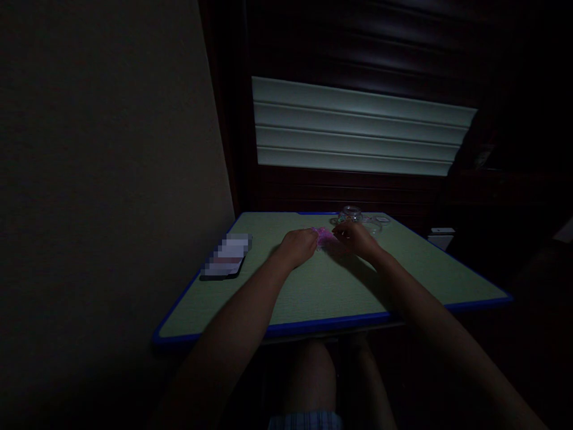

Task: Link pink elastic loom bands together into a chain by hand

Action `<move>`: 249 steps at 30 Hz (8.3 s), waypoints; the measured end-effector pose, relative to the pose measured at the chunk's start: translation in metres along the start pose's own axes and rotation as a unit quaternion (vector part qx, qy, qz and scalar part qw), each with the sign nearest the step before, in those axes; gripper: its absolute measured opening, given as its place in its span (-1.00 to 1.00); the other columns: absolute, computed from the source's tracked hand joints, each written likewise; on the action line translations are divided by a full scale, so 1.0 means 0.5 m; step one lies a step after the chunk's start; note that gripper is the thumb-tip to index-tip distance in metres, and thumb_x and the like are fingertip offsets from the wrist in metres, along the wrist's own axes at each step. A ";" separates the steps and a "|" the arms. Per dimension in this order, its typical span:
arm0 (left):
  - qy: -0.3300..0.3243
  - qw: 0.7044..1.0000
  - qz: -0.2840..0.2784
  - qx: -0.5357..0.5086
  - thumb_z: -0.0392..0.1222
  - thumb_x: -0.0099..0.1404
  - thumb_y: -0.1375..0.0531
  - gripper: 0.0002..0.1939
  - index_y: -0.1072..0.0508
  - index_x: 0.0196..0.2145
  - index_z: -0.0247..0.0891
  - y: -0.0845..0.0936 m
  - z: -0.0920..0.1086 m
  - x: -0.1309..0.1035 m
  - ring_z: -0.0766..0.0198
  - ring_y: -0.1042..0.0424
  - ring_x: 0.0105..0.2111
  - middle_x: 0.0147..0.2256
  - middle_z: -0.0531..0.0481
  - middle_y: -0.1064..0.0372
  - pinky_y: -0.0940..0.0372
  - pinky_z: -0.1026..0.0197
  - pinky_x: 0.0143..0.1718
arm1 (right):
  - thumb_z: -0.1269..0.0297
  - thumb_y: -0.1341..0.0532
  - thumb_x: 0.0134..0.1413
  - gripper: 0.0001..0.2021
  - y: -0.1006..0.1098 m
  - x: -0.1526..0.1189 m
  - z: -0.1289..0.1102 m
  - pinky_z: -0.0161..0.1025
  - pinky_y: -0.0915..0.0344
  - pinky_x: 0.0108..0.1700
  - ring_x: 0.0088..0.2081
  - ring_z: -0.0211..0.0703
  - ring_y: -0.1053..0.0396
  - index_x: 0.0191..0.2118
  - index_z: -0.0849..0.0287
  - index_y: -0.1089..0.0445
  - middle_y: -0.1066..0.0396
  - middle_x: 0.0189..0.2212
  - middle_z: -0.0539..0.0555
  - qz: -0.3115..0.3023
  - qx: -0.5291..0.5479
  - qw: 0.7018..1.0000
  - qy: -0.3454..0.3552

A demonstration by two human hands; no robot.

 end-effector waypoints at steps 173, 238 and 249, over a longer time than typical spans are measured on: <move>-0.007 0.993 0.094 -0.071 -0.18 0.29 0.12 -0.72 -0.35 -0.26 -0.25 0.015 0.001 0.008 0.29 -0.32 -0.33 -0.30 -0.04 -0.34 -0.14 0.28 -0.34 | 0.18 -0.03 0.04 -0.73 -0.049 0.010 0.001 -0.38 -0.16 -0.49 -0.56 -0.33 -0.25 -0.47 0.28 -0.30 -0.33 -0.59 0.04 -0.014 0.225 0.971 -0.083; 0.235 0.817 0.024 -0.526 -0.20 0.13 -0.11 -0.88 -0.30 -0.46 -0.32 -0.038 -0.040 0.021 0.48 -0.24 -0.65 -0.64 0.10 -0.24 -0.09 0.46 -0.66 | 0.12 -0.03 0.02 -0.69 -0.040 0.007 -0.010 -0.38 -0.18 -0.48 -0.53 -0.31 -0.27 -0.42 0.29 -0.34 -0.34 -0.56 0.05 -0.010 0.236 0.969 -0.066; 0.237 0.818 0.027 -0.523 -0.23 0.09 -0.11 -0.92 -0.31 -0.44 -0.31 -0.047 -0.047 0.023 0.46 -0.25 -0.64 -0.61 0.11 -0.24 -0.12 0.43 -0.65 | 0.10 -0.03 0.02 -0.67 -0.037 0.006 -0.005 -0.40 -0.17 -0.51 -0.54 -0.32 -0.26 -0.51 0.27 -0.30 -0.33 -0.59 0.05 0.002 0.229 0.971 -0.074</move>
Point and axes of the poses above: each hand's wrist, its own x-axis towards the middle knuckle, its own y-axis out of the back of the hand, z = x × y, the point moved 6 cm from there along x, towards the middle knuckle
